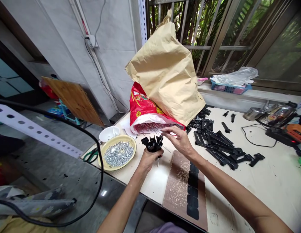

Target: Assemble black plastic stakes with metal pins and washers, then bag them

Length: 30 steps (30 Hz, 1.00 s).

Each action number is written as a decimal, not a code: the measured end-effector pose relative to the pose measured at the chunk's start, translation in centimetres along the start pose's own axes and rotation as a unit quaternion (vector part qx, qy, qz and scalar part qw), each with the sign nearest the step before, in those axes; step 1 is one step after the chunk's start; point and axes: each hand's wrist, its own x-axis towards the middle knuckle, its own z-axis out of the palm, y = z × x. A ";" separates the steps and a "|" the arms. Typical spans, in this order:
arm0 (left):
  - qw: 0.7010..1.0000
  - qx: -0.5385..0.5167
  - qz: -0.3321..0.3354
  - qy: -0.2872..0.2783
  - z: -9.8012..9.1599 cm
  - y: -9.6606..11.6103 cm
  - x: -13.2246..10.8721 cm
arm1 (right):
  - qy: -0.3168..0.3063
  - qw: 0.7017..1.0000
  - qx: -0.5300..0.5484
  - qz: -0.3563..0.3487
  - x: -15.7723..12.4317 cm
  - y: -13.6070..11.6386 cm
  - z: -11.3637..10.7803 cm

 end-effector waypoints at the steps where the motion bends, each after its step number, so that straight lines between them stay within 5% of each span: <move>1: 1.000 -0.004 -0.003 0.003 0.0 0.0 0.0 | -0.010 1.000 -0.008 -0.010 0.0 -0.1 0.0; 6: 1.000 -0.017 0.016 0.017 -0.2 0.1 -0.1 | -0.043 0.997 -0.045 -0.045 0.3 0.6 -0.3; 9: 0.998 -0.014 0.056 0.030 -0.5 0.7 -0.4 | -0.058 0.985 -0.155 0.049 0.0 3.1 -0.2; 12: 0.994 0.033 0.089 0.062 -0.5 1.2 -0.9 | -0.191 0.905 -0.337 0.175 -0.9 6.0 1.0; 15: 0.986 0.105 0.095 0.090 -0.3 1.1 -0.9 | -0.250 0.858 -0.402 0.200 -1.8 7.7 2.9; 18: 0.986 0.109 0.081 0.101 -0.4 0.7 -0.3 | -0.261 0.848 -0.420 0.189 -2.1 7.7 4.2; 25: 0.993 -0.101 -0.021 0.062 -1.6 1.1 0.3 | -0.278 0.839 -0.433 0.177 -2.3 6.4 4.7; 30: 0.996 -0.010 0.046 0.070 -1.5 1.3 -0.5 | -0.279 0.844 -0.426 0.169 -2.3 6.3 4.8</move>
